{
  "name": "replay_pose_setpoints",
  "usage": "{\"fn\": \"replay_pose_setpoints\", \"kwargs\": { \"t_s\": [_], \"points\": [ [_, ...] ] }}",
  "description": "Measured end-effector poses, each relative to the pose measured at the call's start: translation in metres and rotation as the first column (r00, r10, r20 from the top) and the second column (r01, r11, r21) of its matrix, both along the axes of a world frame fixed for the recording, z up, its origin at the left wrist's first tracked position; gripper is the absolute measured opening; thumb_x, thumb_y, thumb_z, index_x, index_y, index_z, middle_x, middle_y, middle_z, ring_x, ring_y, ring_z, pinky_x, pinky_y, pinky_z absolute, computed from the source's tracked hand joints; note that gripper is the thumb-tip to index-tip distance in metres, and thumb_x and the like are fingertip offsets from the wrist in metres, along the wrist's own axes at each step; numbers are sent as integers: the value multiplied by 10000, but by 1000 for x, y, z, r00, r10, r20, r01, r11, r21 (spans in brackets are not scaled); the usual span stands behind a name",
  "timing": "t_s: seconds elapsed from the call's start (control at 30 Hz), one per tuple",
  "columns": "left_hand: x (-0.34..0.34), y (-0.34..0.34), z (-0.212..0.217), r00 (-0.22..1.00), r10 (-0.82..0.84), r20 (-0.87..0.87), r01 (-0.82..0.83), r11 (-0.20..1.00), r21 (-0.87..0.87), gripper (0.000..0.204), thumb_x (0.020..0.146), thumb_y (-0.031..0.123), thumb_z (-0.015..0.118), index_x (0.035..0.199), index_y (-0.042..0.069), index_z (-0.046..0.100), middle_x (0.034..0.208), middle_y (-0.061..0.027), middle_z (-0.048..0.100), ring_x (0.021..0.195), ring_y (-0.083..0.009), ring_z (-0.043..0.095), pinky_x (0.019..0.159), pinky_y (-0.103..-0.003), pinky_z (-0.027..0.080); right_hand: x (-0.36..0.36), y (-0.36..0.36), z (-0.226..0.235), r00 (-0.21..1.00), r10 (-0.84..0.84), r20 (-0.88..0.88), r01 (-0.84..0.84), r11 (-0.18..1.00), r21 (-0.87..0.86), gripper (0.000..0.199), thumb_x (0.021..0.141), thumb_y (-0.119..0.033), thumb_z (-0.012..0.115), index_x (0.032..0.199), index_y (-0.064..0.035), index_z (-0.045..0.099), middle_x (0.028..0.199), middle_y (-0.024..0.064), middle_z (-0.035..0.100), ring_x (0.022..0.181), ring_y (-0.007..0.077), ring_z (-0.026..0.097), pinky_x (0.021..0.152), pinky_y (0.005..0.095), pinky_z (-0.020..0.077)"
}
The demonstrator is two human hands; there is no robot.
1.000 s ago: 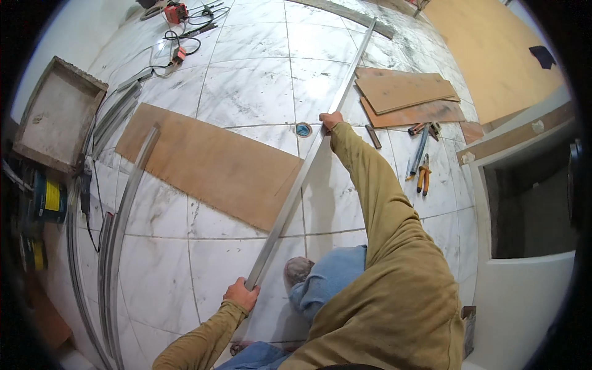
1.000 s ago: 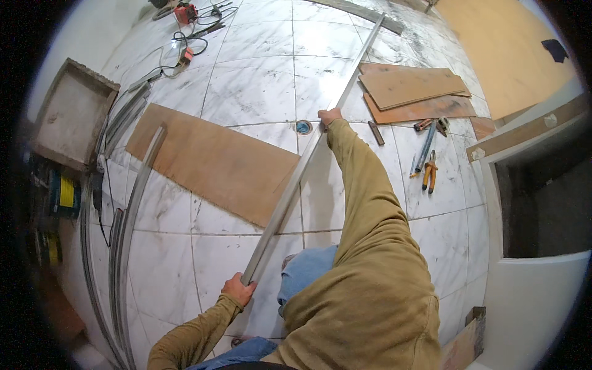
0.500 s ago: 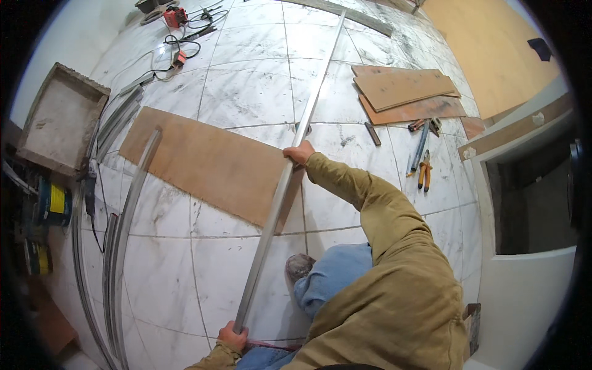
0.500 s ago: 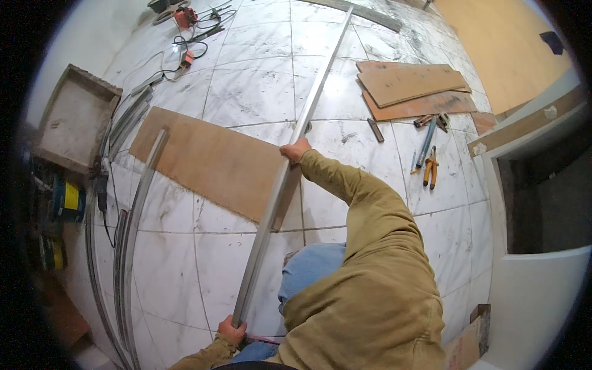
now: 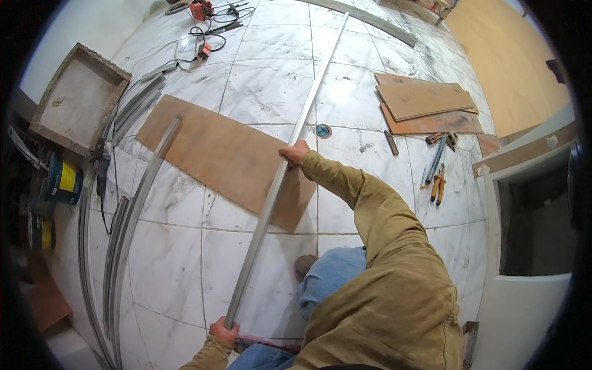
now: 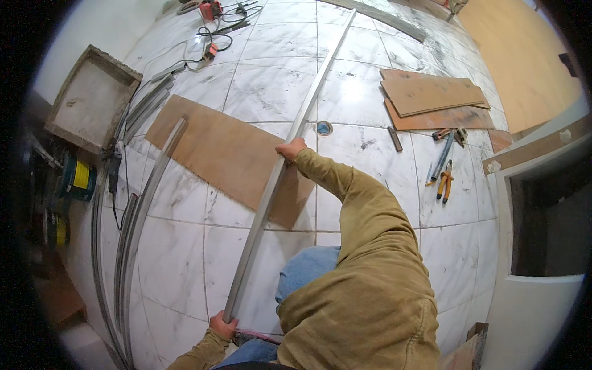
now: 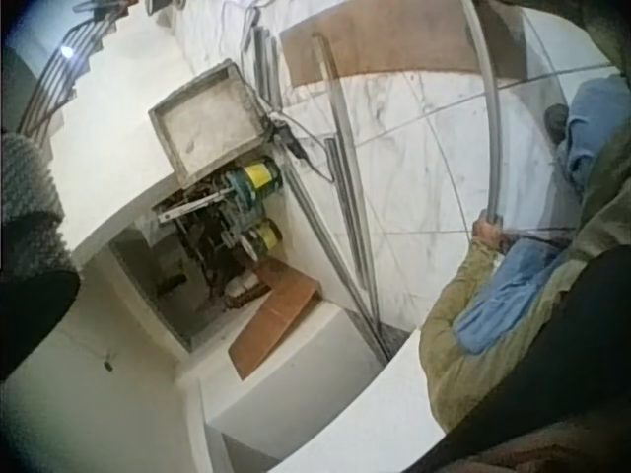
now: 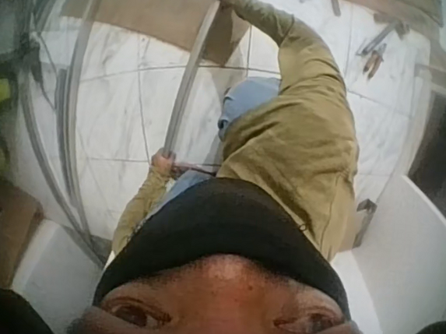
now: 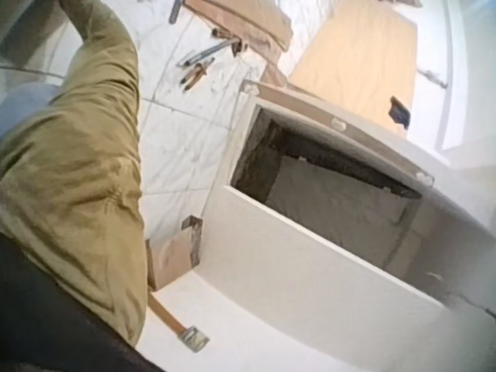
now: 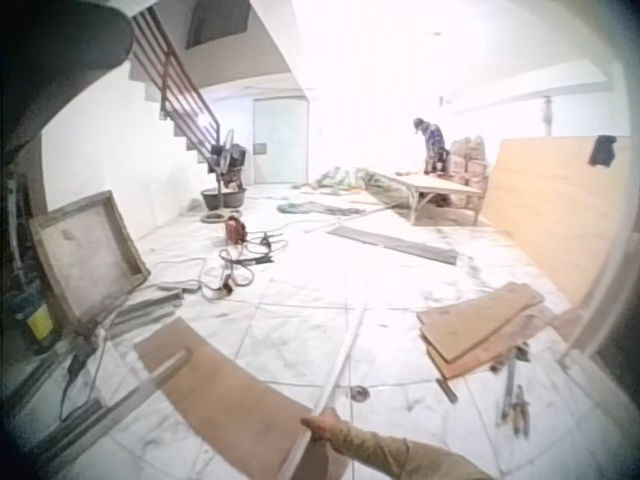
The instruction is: The person positions and aligns metal tracks and wooden boards on the floor to assemble a frame.
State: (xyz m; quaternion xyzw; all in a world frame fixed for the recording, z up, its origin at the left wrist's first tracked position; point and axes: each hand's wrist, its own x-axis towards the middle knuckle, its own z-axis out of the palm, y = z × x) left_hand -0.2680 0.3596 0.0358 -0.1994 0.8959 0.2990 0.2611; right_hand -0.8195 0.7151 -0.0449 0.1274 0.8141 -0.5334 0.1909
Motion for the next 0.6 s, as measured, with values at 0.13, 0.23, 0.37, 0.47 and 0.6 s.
{"fn": "replay_pose_setpoints", "kwargs": {
  "t_s": [0.13,0.23,0.37,0.47,0.6],
  "points": [
    [-19,-7,2,998,24,57,-22,999,-25,388,753,329,741,955,6,672,827,-224,698,837,-401,686,768,-467,544,-12,-3,7,997,56,-47,-54,998,35,431,639,-329,792,722,73,663,732,144,669,621,214,657,565,341,538],
    [-44,-7,-8,1000,-6,25,7,1000,-11,393,756,343,733,967,17,674,848,-228,699,852,-403,682,778,-468,539,-33,18,6,999,4,-52,-6,999,-36,450,618,-335,793,717,82,655,735,160,666,613,223,651,562,358,536],
    [-56,0,3,998,41,44,-39,998,-42,403,757,361,721,973,24,678,868,-231,699,866,-409,679,789,-466,539,-41,-9,36,999,-21,25,25,985,-170,382,630,-270,790,701,73,634,701,153,638,564,225,630,482,404,523],
    [-99,26,4,999,2,35,-1,1000,-29,418,757,378,717,976,24,679,874,-232,700,869,-415,678,796,-466,539,-72,29,28,981,-192,-17,189,976,-109,327,661,-228,766,703,63,623,679,139,621,554,226,609,453,414,503],
    [-114,43,0,999,6,50,-6,1000,5,432,756,398,719,977,29,680,880,-237,699,873,-418,677,804,-470,539,-81,47,39,975,-211,-76,210,978,-20,346,663,-264,727,703,66,627,644,123,615,556,222,602,492,385,473]
  ]
}}
